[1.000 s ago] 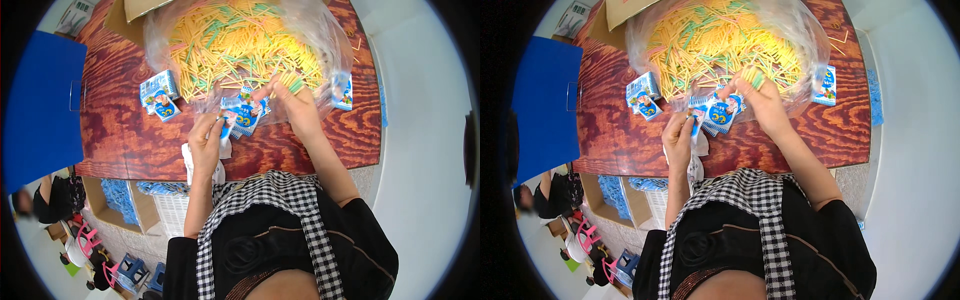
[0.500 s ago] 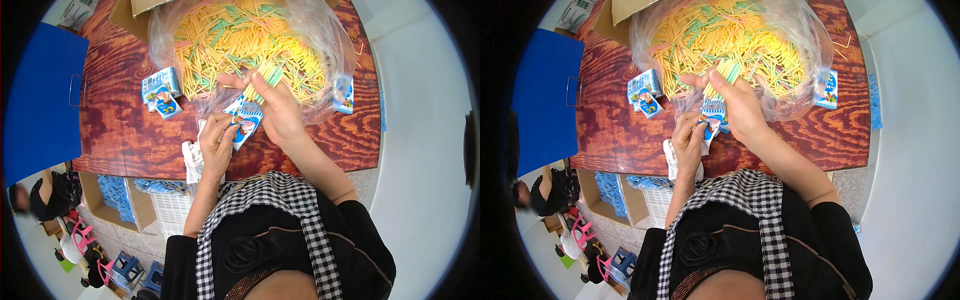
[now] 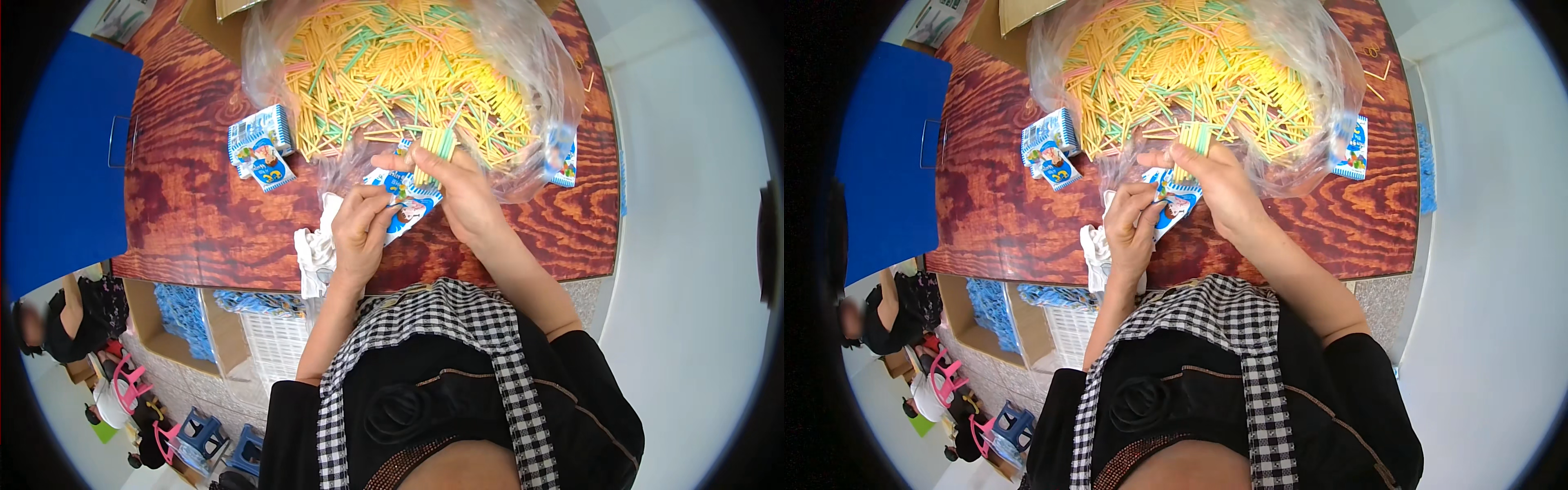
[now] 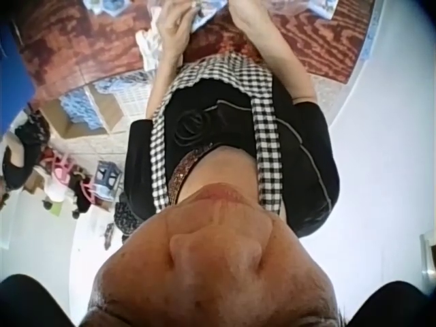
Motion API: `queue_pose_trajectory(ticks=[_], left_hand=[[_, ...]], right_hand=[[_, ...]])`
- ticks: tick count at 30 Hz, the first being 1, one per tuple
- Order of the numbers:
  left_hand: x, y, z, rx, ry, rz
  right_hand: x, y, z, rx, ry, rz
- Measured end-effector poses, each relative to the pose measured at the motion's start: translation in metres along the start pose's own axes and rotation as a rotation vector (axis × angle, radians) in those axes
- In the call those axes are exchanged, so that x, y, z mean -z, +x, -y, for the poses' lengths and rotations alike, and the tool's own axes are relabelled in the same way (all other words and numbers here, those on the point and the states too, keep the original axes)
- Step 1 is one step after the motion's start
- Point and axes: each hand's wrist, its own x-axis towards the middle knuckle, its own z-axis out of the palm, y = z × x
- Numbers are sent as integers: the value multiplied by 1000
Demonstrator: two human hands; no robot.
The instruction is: Packaging small yellow plastic components into blue plastic bags at an assembly workbench.
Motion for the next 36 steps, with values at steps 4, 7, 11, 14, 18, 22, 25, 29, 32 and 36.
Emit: queue_pose_trajectory(ticks=[4, 7, 11, 14, 18, 22, 25, 29, 32, 36], left_hand=[[5, 6, -6, -5, 12, 35], [5, 6, 0, -69, 86, 43], [-3, 4, 0, -50, 36, -37], [-10, -3, 9, 98, -182, -77], [-10, -2, 9, 18, -140, -65], [-5, -2, 12, -17, -43, -47], [-9, 1, 9, 2, -111, -49], [-14, 3, 3, 58, -166, -47], [-15, 2, 9, 39, -213, -59], [-16, -1, 15, 130, -358, -95]], right_hand=[[1, 5, 8, -10, -168, -1], [4, 9, 9, 2, -163, 56], [-2, 9, 2, 53, -54, 105], [-4, 8, -5, 193, -118, 85], [2, 3, -9, 151, -88, 100], [17, 1, -6, -5, -47, 151], [17, 1, -2, -44, -23, 233], [17, 3, 1, 97, -294, 343], [12, 0, 12, 113, -190, 397], [7, 4, 10, 323, -335, 334]])
